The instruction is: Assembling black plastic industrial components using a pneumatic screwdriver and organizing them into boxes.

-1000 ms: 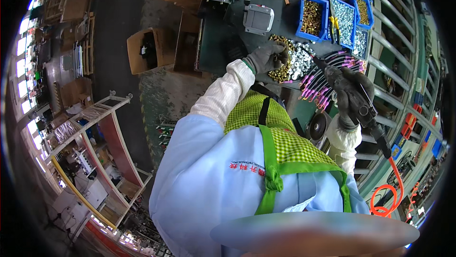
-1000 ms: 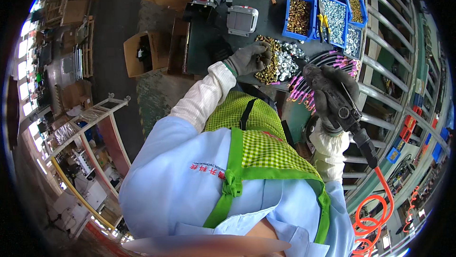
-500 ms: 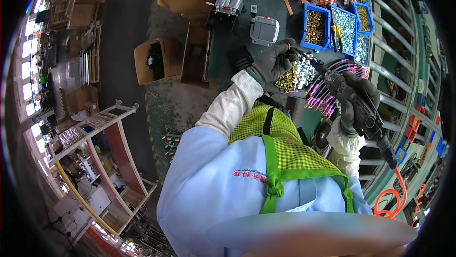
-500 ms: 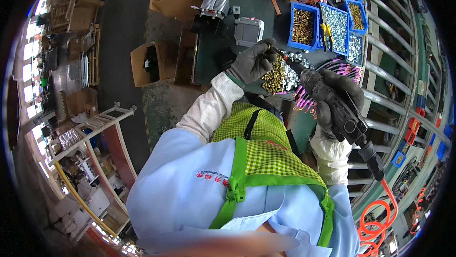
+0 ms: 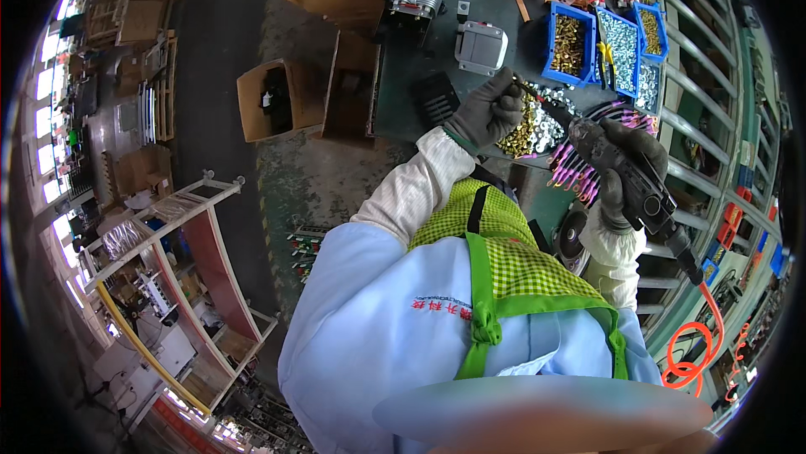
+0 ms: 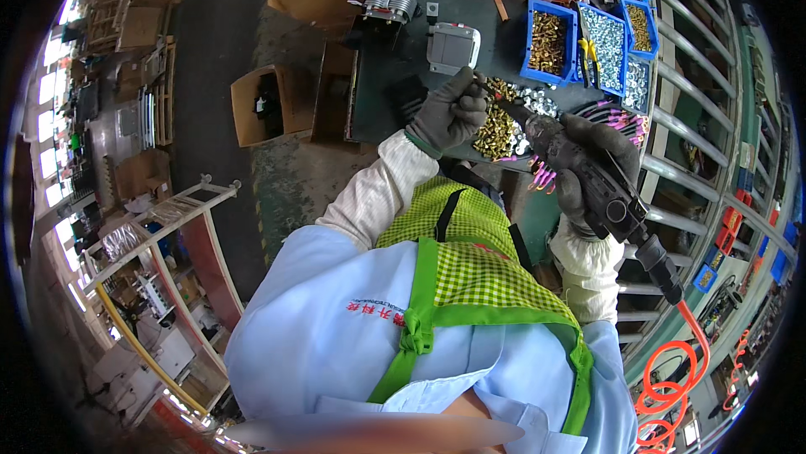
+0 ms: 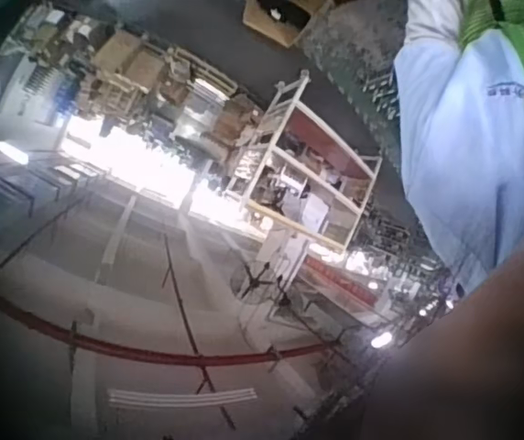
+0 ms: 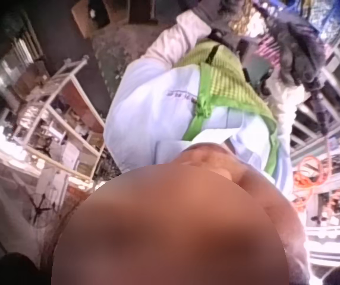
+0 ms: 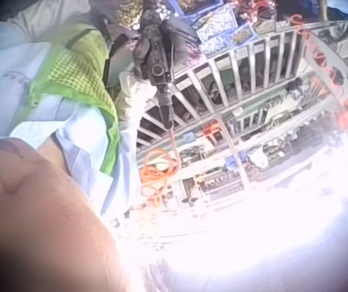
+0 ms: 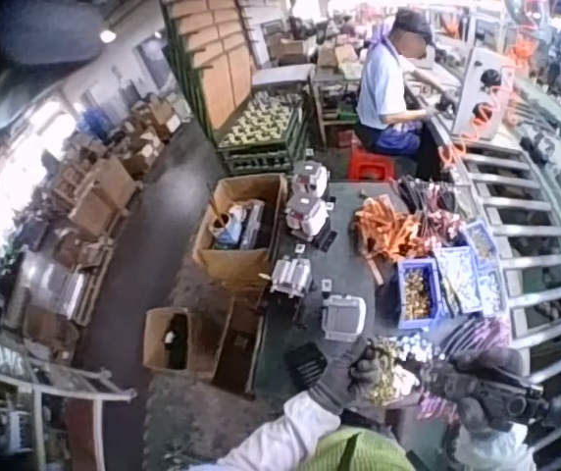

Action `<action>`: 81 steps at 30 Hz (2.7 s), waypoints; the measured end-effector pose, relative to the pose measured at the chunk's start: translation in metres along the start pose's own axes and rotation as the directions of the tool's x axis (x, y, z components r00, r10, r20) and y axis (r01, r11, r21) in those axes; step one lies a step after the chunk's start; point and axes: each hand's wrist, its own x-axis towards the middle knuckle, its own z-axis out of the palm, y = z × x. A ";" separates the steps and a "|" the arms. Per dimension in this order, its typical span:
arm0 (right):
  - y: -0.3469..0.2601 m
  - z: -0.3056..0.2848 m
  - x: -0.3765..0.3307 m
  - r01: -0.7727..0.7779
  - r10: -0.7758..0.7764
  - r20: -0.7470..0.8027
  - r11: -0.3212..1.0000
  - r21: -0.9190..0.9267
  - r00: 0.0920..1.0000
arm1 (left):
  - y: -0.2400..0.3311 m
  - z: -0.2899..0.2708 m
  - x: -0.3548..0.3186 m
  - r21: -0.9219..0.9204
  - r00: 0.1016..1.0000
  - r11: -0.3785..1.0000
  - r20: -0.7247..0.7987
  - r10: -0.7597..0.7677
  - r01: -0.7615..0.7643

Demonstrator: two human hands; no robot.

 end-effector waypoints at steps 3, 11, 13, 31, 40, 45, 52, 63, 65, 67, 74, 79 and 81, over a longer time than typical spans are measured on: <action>0.003 0.004 -0.002 0.015 -0.013 0.050 0.999 -0.039 0.999 | -0.001 0.001 -0.005 0.048 0.999 0.999 -0.030 0.026 -0.025; 0.028 0.021 -0.005 -0.029 0.033 0.069 0.998 -0.049 0.997 | 0.016 -0.035 -0.032 0.513 0.960 0.858 -0.248 0.130 0.016; 0.030 0.023 -0.001 0.000 0.003 0.032 0.997 -0.076 0.999 | 0.043 -0.040 -0.047 0.888 0.826 0.439 -0.140 0.545 -0.140; 0.032 0.030 0.059 0.077 -0.086 -0.039 0.980 -0.185 0.996 | 0.120 0.001 -0.077 0.881 0.886 -0.455 0.100 0.452 0.133; 0.052 0.035 0.084 0.154 -0.165 -0.022 0.956 -0.249 0.986 | 0.109 0.010 -0.001 0.899 0.643 -0.431 0.287 0.710 0.074; 0.074 0.040 0.077 0.113 -0.114 0.013 0.955 -0.275 0.993 | 0.107 -0.004 0.006 0.904 0.645 -0.413 0.252 0.721 0.109; 0.090 0.038 0.072 0.061 -0.029 0.112 0.954 -0.295 0.993 | 0.103 -0.007 0.011 0.898 0.598 -0.425 0.280 0.751 0.114; 0.103 0.042 0.077 0.055 -0.042 0.047 0.944 -0.325 0.998 | 0.102 -0.015 0.008 0.896 0.572 -0.437 0.318 0.756 0.078; 0.101 0.045 0.078 0.046 -0.028 0.057 0.938 -0.343 0.998 | 0.102 -0.017 0.008 0.897 0.575 -0.437 0.323 0.752 0.067; 0.099 0.049 0.079 0.053 -0.030 0.064 0.913 -0.404 0.997 | 0.102 -0.019 0.008 0.906 0.584 -0.416 0.298 0.755 0.075; 0.084 0.068 0.088 -0.109 0.159 0.149 0.948 -0.300 0.976 | 0.098 -0.019 0.011 0.899 0.530 -0.437 0.360 0.768 0.022; 0.079 0.087 0.088 -0.442 0.448 0.012 0.886 -0.142 0.894 | 0.097 -0.018 0.010 0.914 0.547 -0.403 0.312 0.777 0.050; 0.083 0.091 0.091 0.019 0.053 0.115 0.834 -0.552 0.992 | 0.097 -0.017 0.009 0.912 0.547 -0.408 0.318 0.774 0.048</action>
